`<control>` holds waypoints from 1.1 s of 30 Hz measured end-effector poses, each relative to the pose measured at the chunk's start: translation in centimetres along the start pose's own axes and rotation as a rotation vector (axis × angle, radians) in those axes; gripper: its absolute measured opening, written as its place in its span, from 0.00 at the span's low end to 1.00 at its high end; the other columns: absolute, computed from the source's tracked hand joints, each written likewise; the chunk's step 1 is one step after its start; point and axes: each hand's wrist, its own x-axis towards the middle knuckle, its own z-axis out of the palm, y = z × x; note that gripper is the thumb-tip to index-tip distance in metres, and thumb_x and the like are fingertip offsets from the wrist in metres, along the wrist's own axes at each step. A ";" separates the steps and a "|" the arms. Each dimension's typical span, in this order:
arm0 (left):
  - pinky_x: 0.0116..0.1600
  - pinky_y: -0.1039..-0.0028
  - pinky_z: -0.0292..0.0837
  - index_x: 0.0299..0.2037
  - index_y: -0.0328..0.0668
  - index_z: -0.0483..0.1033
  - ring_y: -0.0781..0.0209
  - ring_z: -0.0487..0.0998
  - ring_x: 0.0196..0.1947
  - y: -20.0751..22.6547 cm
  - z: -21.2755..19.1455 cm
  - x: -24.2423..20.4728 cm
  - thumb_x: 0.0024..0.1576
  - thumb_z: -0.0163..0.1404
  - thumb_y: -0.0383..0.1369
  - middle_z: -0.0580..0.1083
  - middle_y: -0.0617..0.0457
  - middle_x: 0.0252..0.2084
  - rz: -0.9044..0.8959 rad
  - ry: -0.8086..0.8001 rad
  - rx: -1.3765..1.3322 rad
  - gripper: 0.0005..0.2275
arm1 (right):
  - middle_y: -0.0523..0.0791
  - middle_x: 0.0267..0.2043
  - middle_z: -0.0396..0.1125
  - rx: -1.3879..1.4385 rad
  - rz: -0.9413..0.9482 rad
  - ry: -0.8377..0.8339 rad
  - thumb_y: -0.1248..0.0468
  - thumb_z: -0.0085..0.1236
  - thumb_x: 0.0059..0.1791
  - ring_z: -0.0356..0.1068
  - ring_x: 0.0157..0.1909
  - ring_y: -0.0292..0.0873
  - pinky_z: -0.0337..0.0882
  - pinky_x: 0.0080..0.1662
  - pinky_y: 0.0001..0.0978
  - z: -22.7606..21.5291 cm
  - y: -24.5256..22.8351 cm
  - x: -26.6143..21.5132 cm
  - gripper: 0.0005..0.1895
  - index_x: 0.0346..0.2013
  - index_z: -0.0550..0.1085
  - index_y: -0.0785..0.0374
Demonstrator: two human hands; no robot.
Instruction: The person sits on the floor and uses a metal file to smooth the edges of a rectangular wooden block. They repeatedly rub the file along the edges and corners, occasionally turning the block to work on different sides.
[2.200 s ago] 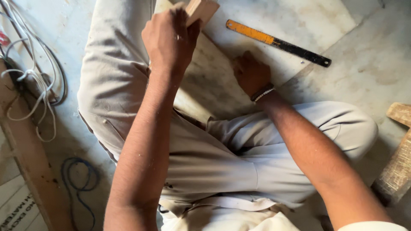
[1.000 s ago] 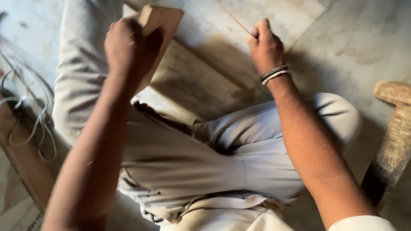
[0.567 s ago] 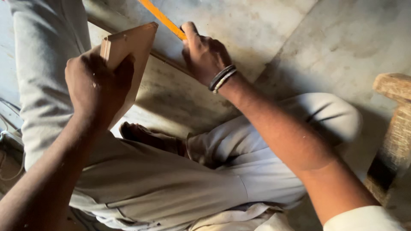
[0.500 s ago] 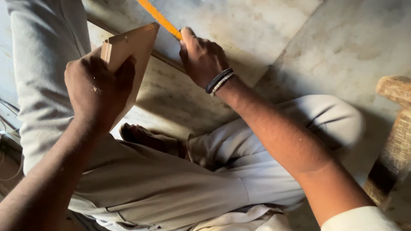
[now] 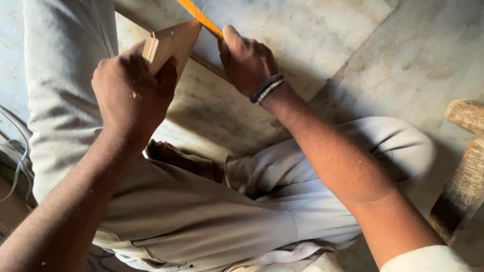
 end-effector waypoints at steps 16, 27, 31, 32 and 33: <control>0.33 0.65 0.78 0.38 0.37 0.81 0.52 0.82 0.24 -1.4 1.1 0.2 0.64 0.60 0.35 0.78 0.46 0.26 0.000 0.046 -0.013 0.09 | 0.57 0.29 0.71 0.110 0.113 -0.044 0.63 0.50 0.55 0.71 0.32 0.65 0.70 0.34 0.57 0.5 -0.3 0.2 0.05 0.40 0.68 0.62; 0.30 0.60 0.74 0.33 0.37 0.80 0.43 0.78 0.22 -1.2 1.2 0.1 0.61 0.60 0.35 0.76 0.44 0.22 0.018 0.083 0.004 0.09 | 0.55 0.26 0.71 -0.092 0.015 -0.015 0.63 0.53 0.55 0.72 0.28 0.63 0.72 0.32 0.54 -0.3 1.6 -3.2 0.05 0.43 0.71 0.61; 0.32 0.59 0.75 0.32 0.36 0.80 0.44 0.79 0.22 -1.3 1.2 0.4 0.62 0.60 0.37 0.75 0.43 0.23 0.005 0.043 0.002 0.12 | 0.54 0.25 0.70 -0.182 -0.151 -0.011 0.64 0.51 0.54 0.72 0.28 0.61 0.73 0.32 0.53 1.7 1.5 1.3 0.05 0.43 0.70 0.61; 0.32 0.59 0.75 0.32 0.35 0.80 0.42 0.79 0.23 -1.2 0.9 0.4 0.61 0.61 0.37 0.75 0.42 0.23 0.008 0.058 0.003 0.12 | 0.53 0.26 0.70 -0.159 -0.094 -0.025 0.64 0.50 0.55 0.72 0.28 0.61 0.73 0.32 0.52 2.2 1.2 1.8 0.05 0.43 0.69 0.61; 0.33 0.58 0.75 0.32 0.35 0.80 0.41 0.78 0.24 -1.2 0.7 0.4 0.61 0.61 0.37 0.75 0.41 0.23 0.011 0.074 0.004 0.12 | 0.53 0.26 0.70 -0.136 -0.037 -0.038 0.64 0.49 0.55 0.72 0.29 0.61 0.73 0.33 0.52 2.6 1.1 2.5 0.04 0.43 0.69 0.61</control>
